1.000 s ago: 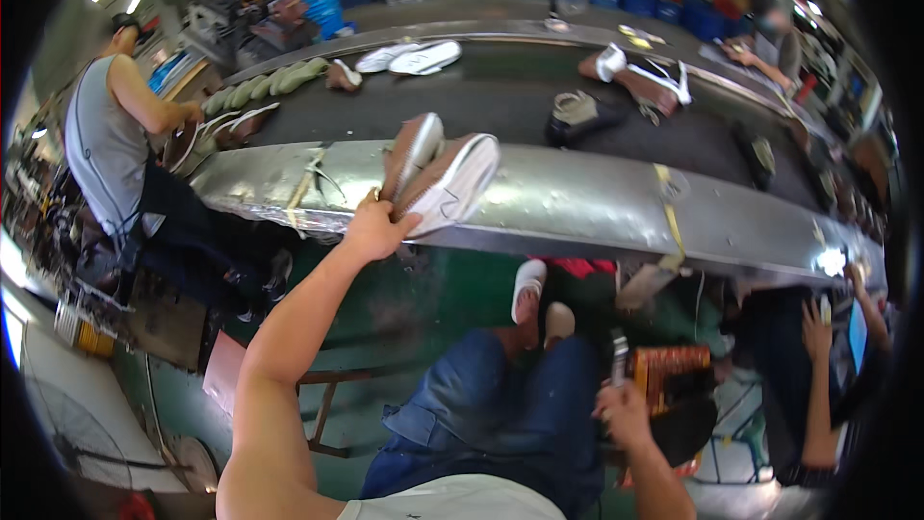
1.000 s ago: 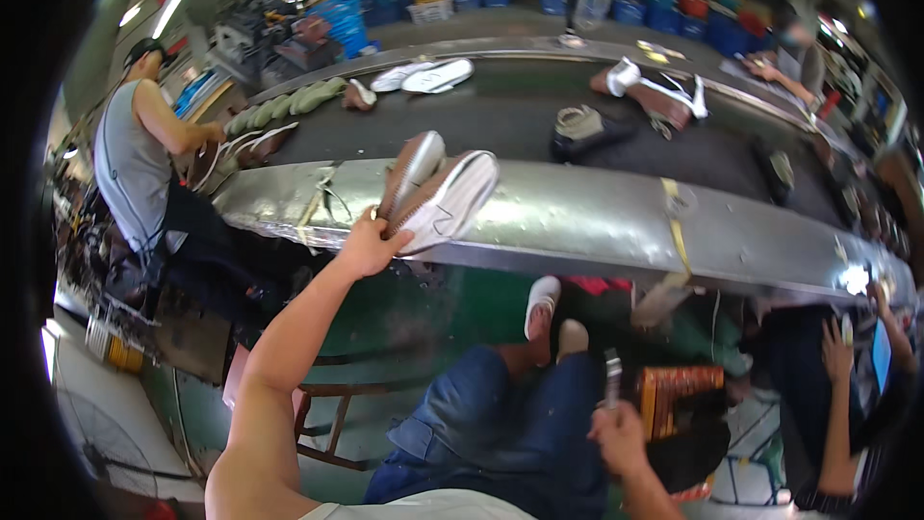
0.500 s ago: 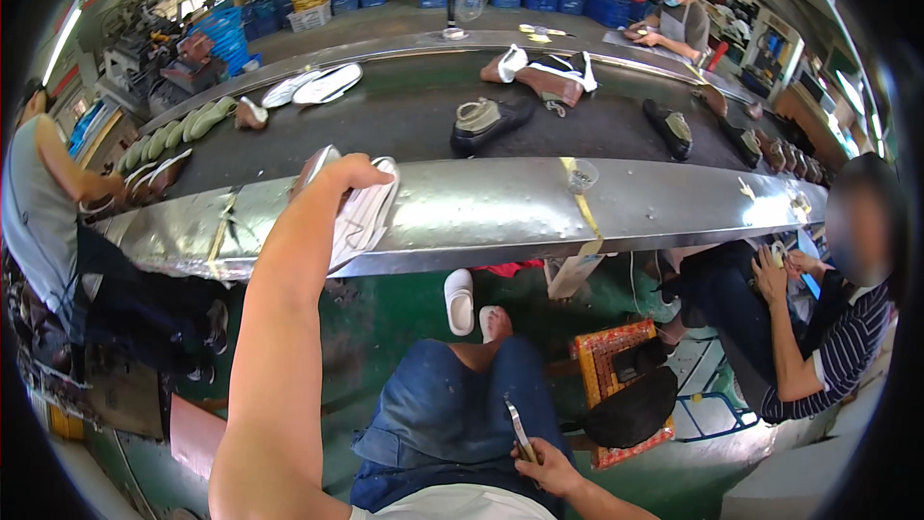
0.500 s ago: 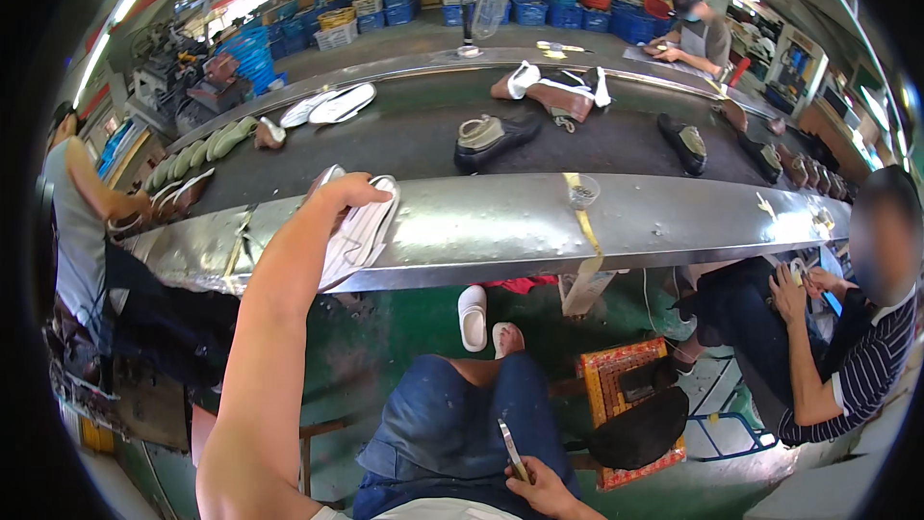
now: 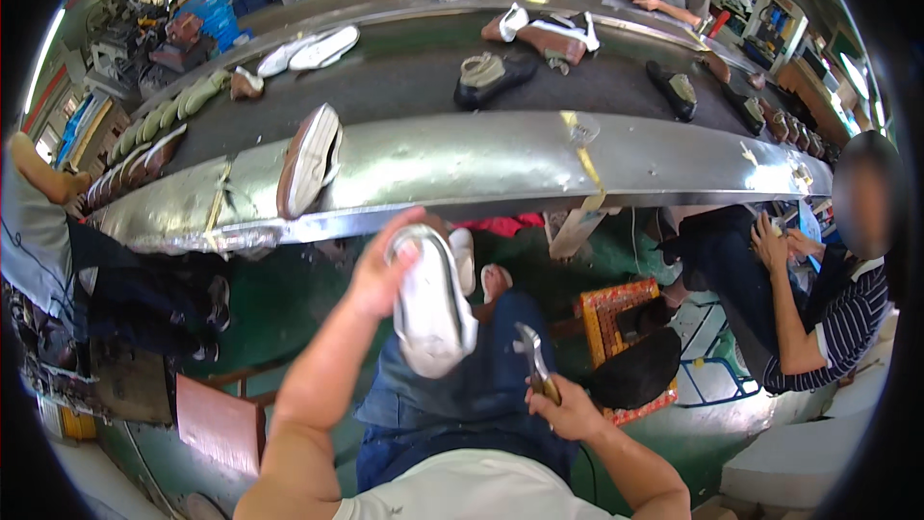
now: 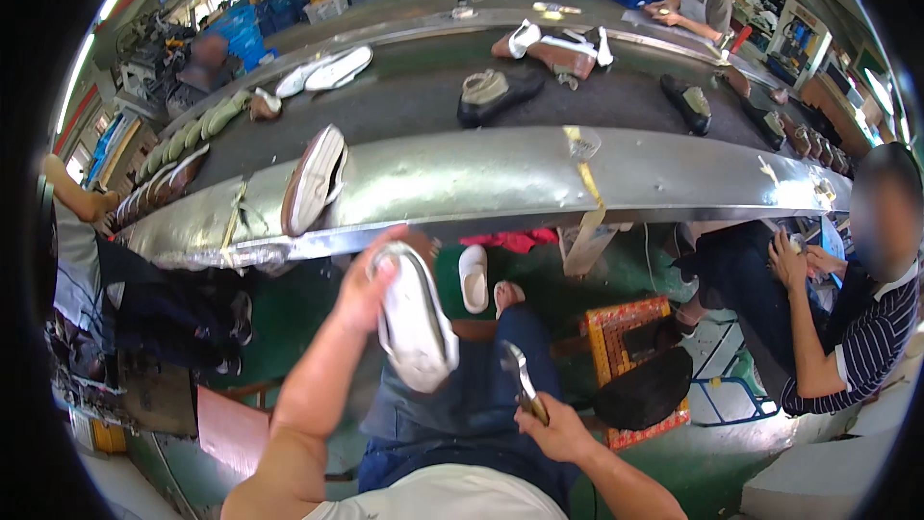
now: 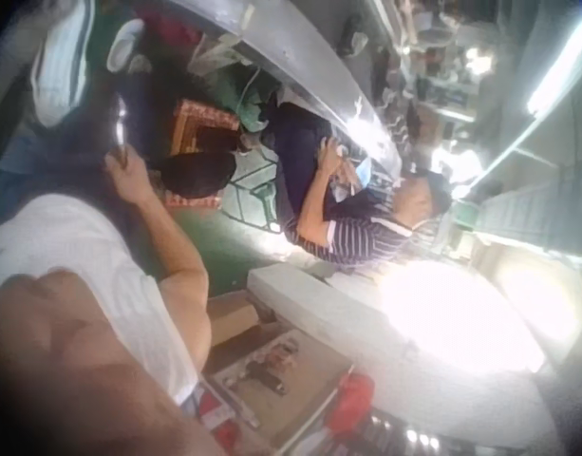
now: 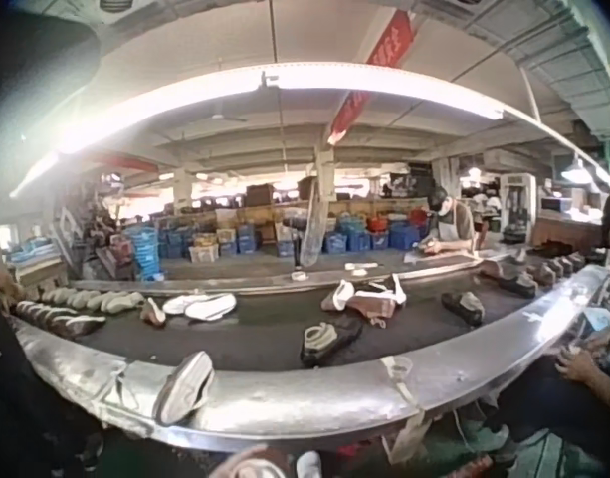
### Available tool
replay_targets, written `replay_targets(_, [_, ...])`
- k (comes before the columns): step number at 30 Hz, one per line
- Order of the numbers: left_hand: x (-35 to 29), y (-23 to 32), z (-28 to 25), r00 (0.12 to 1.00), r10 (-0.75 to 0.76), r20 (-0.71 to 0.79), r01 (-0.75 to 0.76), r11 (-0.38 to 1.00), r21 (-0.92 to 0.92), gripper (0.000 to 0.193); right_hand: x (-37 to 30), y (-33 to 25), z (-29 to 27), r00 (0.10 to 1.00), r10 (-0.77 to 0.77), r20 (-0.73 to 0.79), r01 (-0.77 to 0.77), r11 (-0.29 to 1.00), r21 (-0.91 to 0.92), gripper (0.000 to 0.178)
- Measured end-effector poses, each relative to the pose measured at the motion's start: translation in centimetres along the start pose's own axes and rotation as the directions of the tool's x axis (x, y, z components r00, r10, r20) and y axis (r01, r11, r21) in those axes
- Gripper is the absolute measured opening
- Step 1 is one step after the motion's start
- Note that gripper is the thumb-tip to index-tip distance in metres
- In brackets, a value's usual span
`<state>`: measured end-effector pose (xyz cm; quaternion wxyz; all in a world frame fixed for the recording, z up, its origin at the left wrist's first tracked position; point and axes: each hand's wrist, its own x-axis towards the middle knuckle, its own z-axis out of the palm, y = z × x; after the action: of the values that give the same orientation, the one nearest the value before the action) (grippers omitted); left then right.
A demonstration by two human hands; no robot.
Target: Manually pulling and hammering shoe uppers over a last to shape the shoe.
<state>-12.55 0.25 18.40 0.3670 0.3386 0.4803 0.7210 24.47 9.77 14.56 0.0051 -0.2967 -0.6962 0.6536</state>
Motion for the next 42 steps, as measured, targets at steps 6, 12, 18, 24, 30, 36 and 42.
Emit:
replay_targets(6, [-10.5,-9.8,5.6,0.995,-0.094,0.036,0.089,0.989,0.120,0.059,-1.8,-3.3,0.6,0.998,-0.055,0.024,0.059,0.966,-0.252,0.023])
replay_targets(12, [-11.6,-8.7,4.6,0.982,-0.157,0.101,0.157,0.988,0.004,0.051,-1.8,-4.2,2.4,0.985,-0.131,0.113,0.154,0.961,-0.230,0.026])
replay_targets(18, [-12.6,-8.7,4.4,0.994,-0.024,0.110,-0.011,0.952,0.306,0.052,-0.3,-4.5,2.2,0.960,0.012,0.281,0.004,0.998,-0.059,0.029])
replay_targets(24, [-11.7,-8.2,4.0,0.990,-0.002,0.145,-0.063,0.894,0.443,0.049,0.9,-7.7,1.5,0.888,0.240,0.393,-0.310,0.942,0.125,0.027])
replay_targets(30, [-11.4,-9.1,3.5,0.998,0.015,0.066,-0.046,0.867,0.496,0.047,2.4,-7.9,1.4,0.851,0.317,0.419,-0.428,0.880,0.205,0.026])
replay_targets(36, [-11.2,-10.5,2.3,1.000,0.021,-0.014,-0.012,0.881,0.472,0.044,5.7,-6.1,1.0,0.903,0.270,0.334,-0.217,0.958,-0.188,0.023])
replay_targets(42, [-10.7,-12.8,0.5,0.999,-0.013,-0.047,0.030,0.921,0.388,0.042,8.8,0.0,1.9,0.947,-0.251,0.202,0.322,0.740,-0.590,0.024])
